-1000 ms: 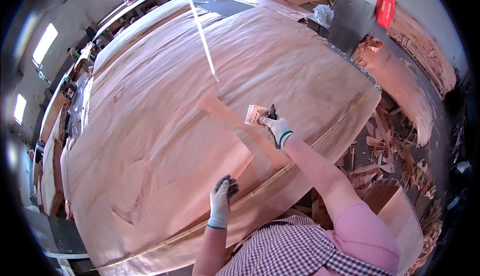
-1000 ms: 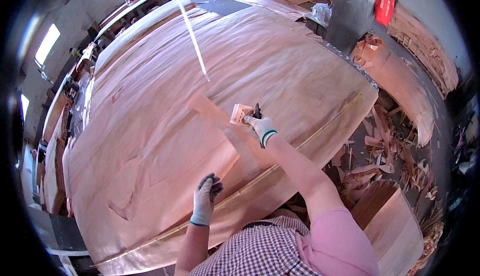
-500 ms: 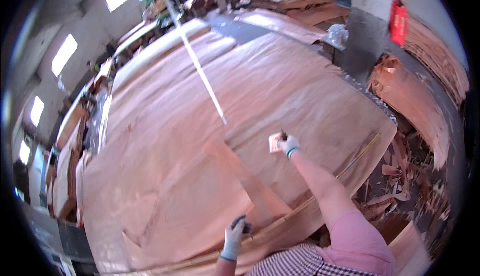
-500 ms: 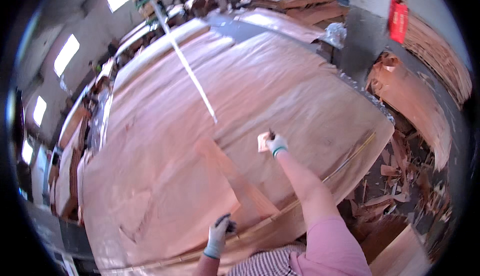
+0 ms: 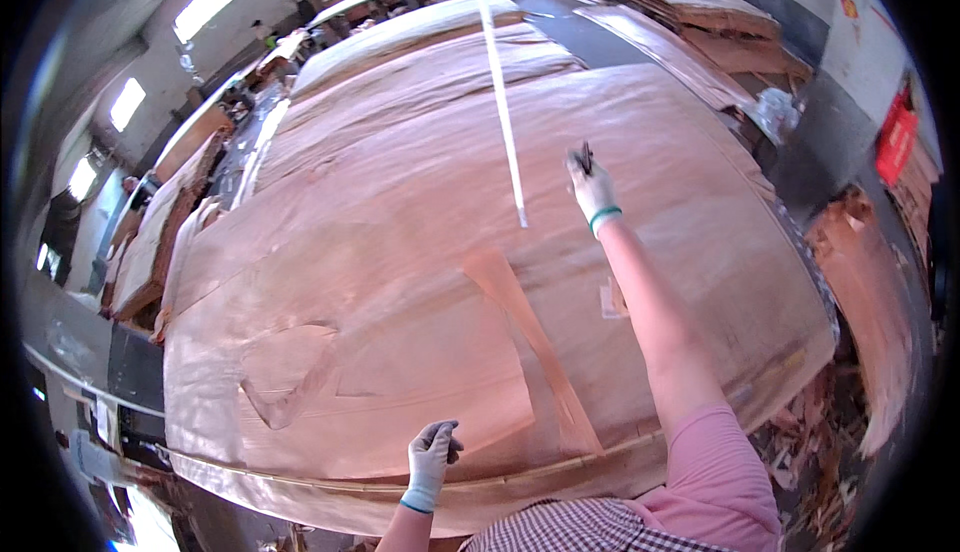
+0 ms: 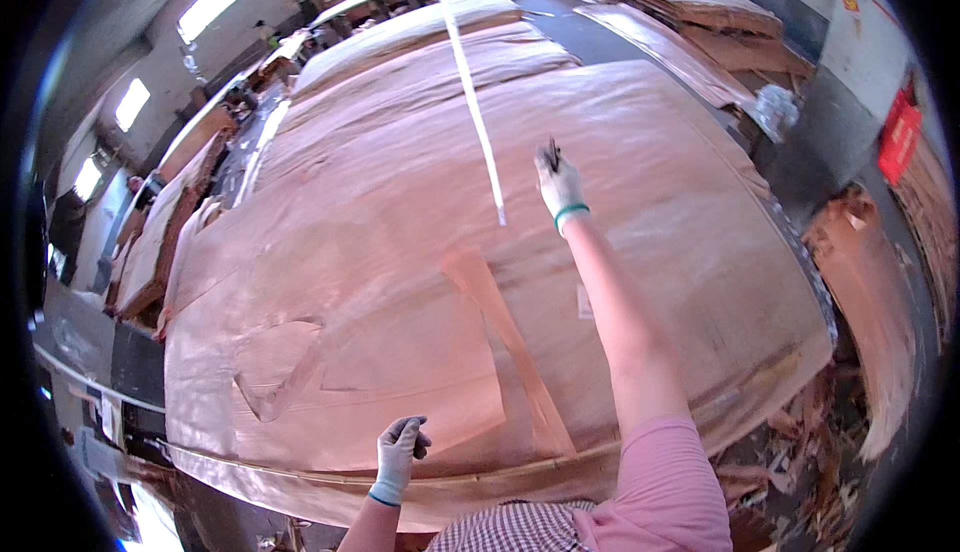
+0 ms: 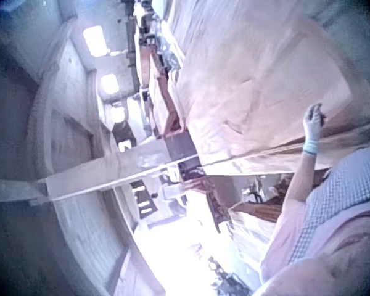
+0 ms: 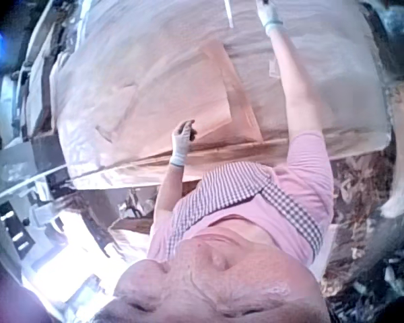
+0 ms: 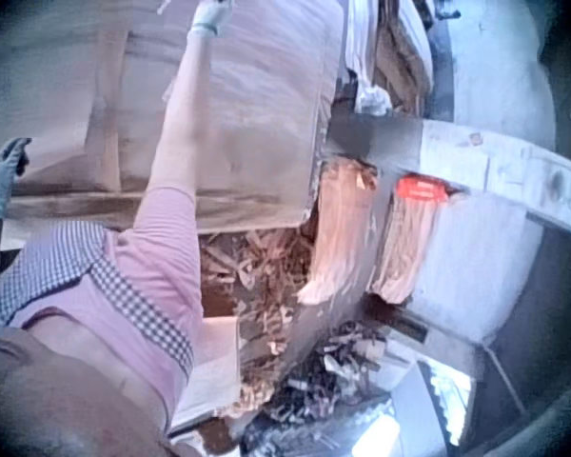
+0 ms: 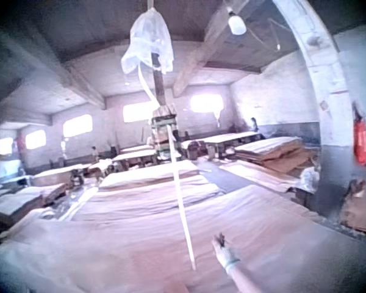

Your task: The person uses a tape dispenser to apply tape to wood veneer sheets on a large table, cutting the tape with a hand-held tool. The person picks up a small piece of veneer, positions it, tapes it down, and then walks to a motorcycle to retrieve an item before returning to the veneer table.

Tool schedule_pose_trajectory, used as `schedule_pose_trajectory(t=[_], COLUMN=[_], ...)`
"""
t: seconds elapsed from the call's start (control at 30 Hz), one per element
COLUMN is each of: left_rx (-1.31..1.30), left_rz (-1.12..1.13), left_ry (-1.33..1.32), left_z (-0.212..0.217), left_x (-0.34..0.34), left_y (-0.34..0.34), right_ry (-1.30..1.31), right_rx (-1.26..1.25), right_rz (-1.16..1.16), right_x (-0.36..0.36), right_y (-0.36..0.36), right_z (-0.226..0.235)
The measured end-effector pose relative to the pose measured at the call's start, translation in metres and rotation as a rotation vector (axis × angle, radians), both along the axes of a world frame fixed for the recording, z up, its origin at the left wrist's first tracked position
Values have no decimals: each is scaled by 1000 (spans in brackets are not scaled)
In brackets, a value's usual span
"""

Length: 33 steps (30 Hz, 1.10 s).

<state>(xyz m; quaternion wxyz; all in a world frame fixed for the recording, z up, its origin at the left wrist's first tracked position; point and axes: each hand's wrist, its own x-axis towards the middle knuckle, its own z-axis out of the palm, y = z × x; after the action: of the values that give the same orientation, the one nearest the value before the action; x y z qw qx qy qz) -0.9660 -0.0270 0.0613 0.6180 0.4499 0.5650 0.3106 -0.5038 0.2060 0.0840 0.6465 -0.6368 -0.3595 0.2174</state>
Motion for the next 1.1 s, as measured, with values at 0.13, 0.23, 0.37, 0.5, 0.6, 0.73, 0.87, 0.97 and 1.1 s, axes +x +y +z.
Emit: schedule_pose_trajectory(t=[0.13, 0.23, 0.37, 0.5, 0.6, 0.73, 0.87, 0.97, 1.1], left_rx=[253, 669, 1059, 1212, 804, 844, 715, 774, 698], left_rz=[44, -142, -134, 4, -221, -147, -227, -129, 213], left_ry=[79, 268, 415, 182, -644, -534, -482, -356, -662], left_z=[26, 56, 108, 161, 199, 228, 232, 226, 211], left_x=[14, 40, 108, 168, 199, 197, 186, 188, 193], left_y=[51, 102, 175, 220, 233, 225, 205, 199, 200], right_ry=[-36, 11, 16, 189, 85, 150, 154, 366, 675], right_rx=[286, 295, 428, 320, 453, 370, 226, 412, 688], right_rz=[33, 234, 527, 722, 653, 615, 692, 897, 581], right_x=[-25, -42, -80, -102, -103, -93, -105, -130, -159], right_y=[126, 128, 55, 1, -4, 0, 1, 8, 19], right_z=[61, 108, 155, 187, 200, 207, 196, 186, 178])
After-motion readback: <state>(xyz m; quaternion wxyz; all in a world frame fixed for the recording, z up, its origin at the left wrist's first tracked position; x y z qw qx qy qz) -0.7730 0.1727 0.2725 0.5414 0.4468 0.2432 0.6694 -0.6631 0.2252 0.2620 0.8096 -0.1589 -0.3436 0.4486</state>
